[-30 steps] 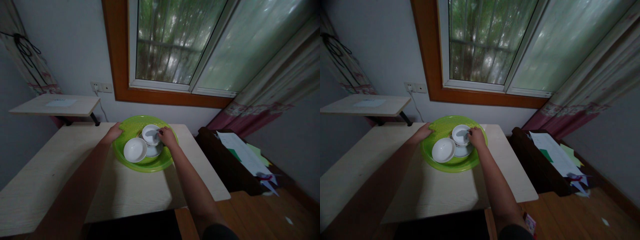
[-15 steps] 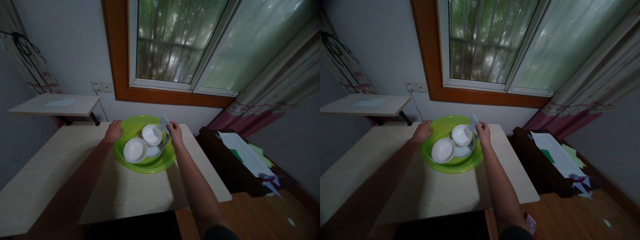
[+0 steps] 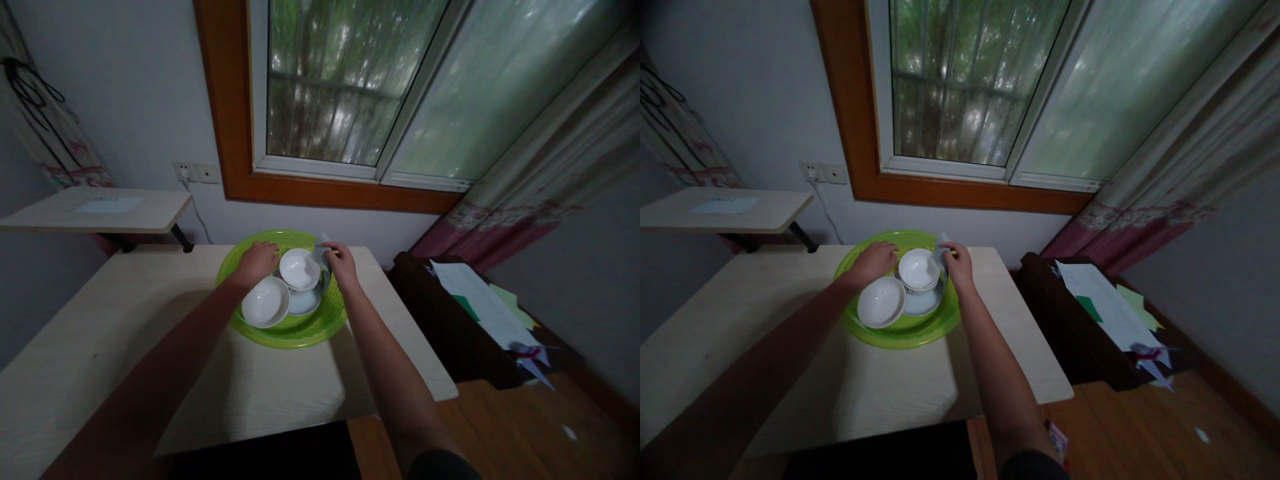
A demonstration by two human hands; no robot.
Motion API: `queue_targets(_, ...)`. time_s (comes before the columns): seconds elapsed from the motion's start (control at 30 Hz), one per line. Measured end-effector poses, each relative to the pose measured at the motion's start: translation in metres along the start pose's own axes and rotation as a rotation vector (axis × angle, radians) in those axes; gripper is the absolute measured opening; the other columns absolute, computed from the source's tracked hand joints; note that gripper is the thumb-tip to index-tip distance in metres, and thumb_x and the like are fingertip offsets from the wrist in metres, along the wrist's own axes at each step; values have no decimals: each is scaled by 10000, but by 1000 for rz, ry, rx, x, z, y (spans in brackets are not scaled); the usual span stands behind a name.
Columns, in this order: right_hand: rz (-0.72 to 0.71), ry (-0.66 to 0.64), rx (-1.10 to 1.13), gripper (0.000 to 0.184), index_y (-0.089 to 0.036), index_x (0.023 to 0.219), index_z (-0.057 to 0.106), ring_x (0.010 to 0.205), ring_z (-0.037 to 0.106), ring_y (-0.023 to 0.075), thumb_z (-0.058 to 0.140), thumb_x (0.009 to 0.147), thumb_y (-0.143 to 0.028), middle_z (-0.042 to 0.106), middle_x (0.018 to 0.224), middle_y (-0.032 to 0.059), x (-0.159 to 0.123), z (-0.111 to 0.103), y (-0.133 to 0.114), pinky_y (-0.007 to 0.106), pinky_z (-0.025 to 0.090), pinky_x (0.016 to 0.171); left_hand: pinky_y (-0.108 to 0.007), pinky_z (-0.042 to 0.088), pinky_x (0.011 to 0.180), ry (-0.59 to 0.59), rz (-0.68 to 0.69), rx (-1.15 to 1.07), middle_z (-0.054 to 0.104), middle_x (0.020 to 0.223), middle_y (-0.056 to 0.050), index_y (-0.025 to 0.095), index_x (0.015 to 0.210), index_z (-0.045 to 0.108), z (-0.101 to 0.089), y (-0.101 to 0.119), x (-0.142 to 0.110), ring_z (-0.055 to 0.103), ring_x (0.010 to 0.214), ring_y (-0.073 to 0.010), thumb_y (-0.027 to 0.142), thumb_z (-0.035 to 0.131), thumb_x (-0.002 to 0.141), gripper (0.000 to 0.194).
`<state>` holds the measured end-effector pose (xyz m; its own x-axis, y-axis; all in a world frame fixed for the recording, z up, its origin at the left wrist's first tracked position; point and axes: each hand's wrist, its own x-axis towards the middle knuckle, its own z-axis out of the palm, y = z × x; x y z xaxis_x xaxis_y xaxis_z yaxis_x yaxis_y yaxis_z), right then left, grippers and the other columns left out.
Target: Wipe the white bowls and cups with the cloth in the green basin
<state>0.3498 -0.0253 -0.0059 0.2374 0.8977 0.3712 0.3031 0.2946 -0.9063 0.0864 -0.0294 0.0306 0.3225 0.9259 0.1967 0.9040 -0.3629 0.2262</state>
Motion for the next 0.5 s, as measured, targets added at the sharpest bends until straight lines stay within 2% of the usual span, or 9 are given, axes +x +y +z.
queue_targets(0.17,-106,2,-119,301,-227,932,801,962,612,240,564,780,-332,643,998,61,-2,1,0,387,524,897,-386,552,960,-129,-93,22,753,1253,-166,176,1221,730,5,21,3,720,1123,-297,366,530,984,363)
queue_targets(0.33,-118,-27,-137,292,-222,937,799,962,612,236,562,790,-309,620,1016,69,-4,3,-2,378,545,885,-392,555,967,-194,-97,74,742,1260,-199,134,1304,661,9,25,4,727,1137,-311,320,526,970,405)
queue_targets(0.5,-128,-47,-146,272,-231,938,796,930,605,225,564,810,-294,607,1020,65,-6,5,-4,380,552,883,-411,563,939,-316,-152,37,751,1237,-230,128,1211,742,14,24,13,738,1120,-338,255,505,943,380)
